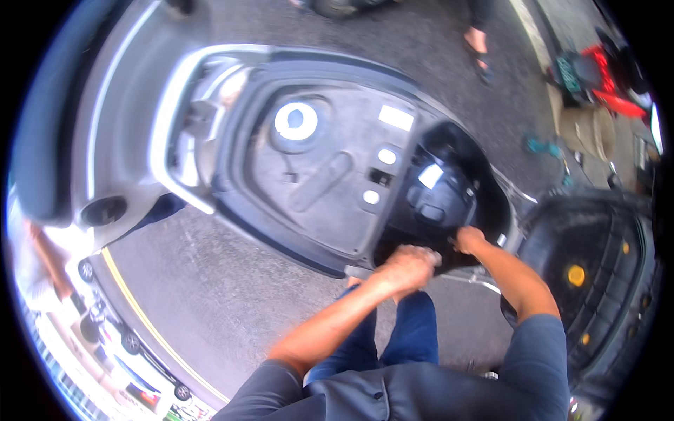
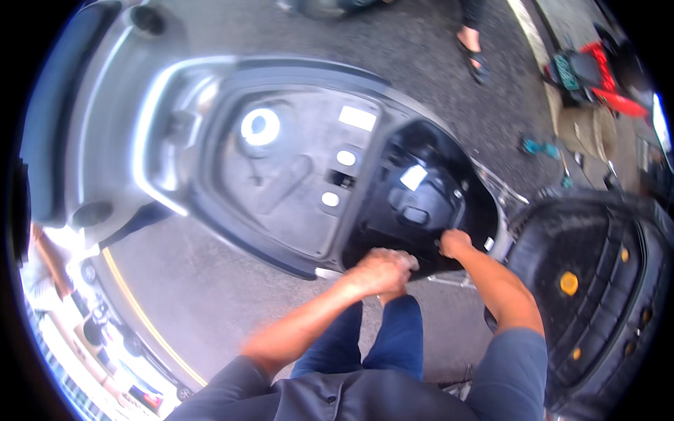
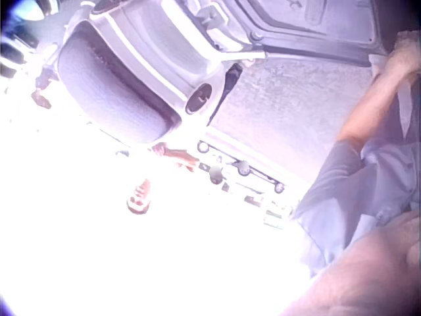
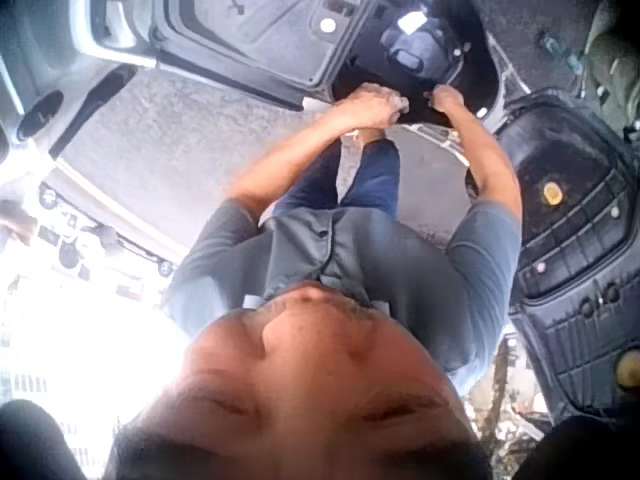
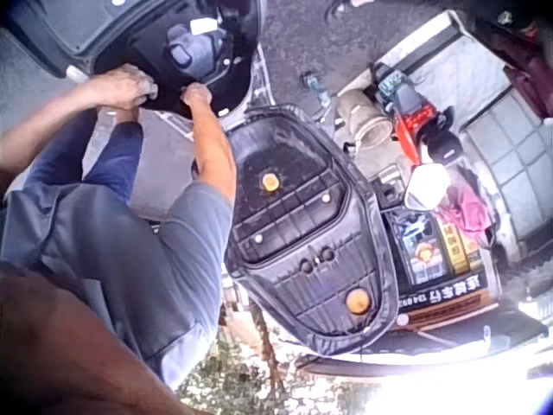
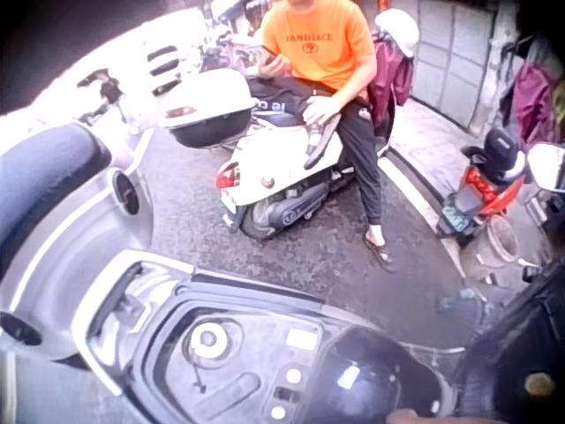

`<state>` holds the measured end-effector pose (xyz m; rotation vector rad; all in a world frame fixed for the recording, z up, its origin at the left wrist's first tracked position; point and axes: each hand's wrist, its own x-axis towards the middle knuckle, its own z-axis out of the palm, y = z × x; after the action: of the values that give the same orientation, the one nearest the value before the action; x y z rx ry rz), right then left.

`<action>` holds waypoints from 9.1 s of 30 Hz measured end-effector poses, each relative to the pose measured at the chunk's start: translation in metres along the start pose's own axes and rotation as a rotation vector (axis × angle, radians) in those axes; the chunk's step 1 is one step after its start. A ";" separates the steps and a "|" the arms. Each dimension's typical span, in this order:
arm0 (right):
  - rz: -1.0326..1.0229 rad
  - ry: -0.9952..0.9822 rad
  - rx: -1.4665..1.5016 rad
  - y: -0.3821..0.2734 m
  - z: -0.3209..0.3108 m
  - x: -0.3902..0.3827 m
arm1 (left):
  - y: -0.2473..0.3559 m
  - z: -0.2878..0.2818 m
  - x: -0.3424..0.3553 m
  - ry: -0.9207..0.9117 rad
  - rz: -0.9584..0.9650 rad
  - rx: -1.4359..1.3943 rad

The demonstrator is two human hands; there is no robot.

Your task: The person removes the seat of a silver scooter to access the under-seat compartment. They use a power drill to remove and install screws on the internal components. The person then reattaches the seat and secures it.

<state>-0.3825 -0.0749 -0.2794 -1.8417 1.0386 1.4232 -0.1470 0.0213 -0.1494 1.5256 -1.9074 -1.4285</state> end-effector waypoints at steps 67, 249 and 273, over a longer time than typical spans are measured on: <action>0.820 0.293 2.479 -0.216 0.687 -0.391 | 0.219 0.093 -0.182 -0.309 -0.500 -0.850; -2.292 -0.129 -0.818 -0.132 -0.243 -0.054 | 0.114 0.133 0.516 3.248 -1.940 -0.408; -2.555 -0.390 -1.686 0.012 -0.257 0.008 | 0.054 0.195 0.488 3.662 -0.938 0.843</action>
<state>-0.2605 -0.2935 -0.2204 -1.2665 -2.5973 0.2137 -0.5081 -0.3070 -0.3513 -1.7165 -1.5664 -2.9748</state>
